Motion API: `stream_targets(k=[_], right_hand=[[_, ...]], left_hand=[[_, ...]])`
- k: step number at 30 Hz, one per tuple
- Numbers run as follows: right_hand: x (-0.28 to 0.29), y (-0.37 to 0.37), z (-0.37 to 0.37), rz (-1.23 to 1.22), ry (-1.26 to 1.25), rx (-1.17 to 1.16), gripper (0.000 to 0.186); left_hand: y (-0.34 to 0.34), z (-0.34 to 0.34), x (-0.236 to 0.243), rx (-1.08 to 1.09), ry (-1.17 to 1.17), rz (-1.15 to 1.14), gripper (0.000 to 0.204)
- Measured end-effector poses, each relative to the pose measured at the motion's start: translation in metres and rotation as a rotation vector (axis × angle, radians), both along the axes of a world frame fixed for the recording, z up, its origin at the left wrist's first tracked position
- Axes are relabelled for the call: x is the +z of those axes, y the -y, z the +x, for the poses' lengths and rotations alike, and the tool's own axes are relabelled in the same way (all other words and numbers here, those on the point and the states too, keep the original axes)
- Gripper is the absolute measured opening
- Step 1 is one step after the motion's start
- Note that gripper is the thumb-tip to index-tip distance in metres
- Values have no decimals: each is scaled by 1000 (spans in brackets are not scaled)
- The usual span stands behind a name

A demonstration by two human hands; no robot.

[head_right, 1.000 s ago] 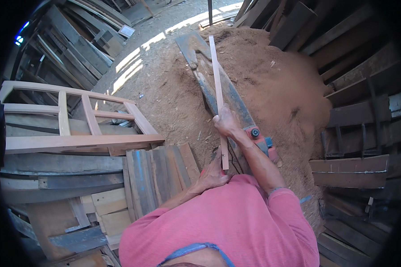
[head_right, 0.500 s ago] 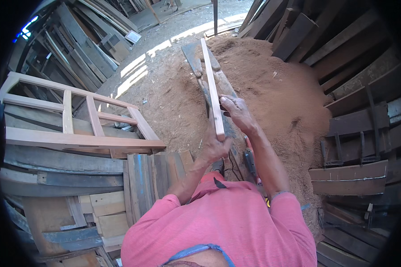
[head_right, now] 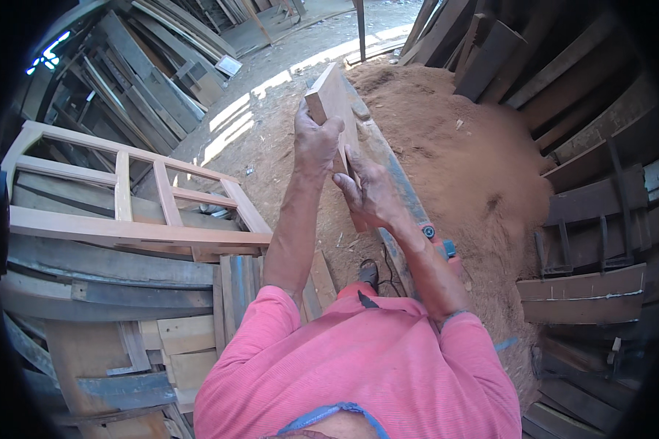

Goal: The person uses a power planer on the edges of a wooden panel, measures the panel with a tape measure, and then fits the panel into a larger wooden frame by hand.

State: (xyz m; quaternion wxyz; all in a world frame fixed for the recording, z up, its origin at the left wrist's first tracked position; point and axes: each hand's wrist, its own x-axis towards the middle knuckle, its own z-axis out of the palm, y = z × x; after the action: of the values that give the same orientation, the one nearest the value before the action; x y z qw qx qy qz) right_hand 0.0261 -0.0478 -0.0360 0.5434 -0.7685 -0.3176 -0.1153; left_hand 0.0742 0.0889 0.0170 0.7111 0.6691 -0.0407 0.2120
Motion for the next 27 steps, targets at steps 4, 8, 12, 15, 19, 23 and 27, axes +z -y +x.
stream_targets(k=[4,8,12,15,19,23,27], right_hand=[[-5,2,5,7,69,-9,54],[-9,14,13,178,-612,215,65],[-29,42,49,419,-931,319,76],[-13,36,43,97,-898,281,63],[-48,31,27,-691,-577,-9,39],[-92,32,7,-668,-480,-85,38],[-93,14,35,-664,-451,-127,34]], left_hand=[[2,5,-4,-12,20,26,75],[-2,-1,-14,68,78,117,80],[30,-64,-31,-66,-75,112,88],[58,-105,-104,-64,-31,320,91],[91,-150,-180,88,168,613,93],[98,-166,-231,-2,57,481,98],[82,-139,-236,-47,-36,454,98]])
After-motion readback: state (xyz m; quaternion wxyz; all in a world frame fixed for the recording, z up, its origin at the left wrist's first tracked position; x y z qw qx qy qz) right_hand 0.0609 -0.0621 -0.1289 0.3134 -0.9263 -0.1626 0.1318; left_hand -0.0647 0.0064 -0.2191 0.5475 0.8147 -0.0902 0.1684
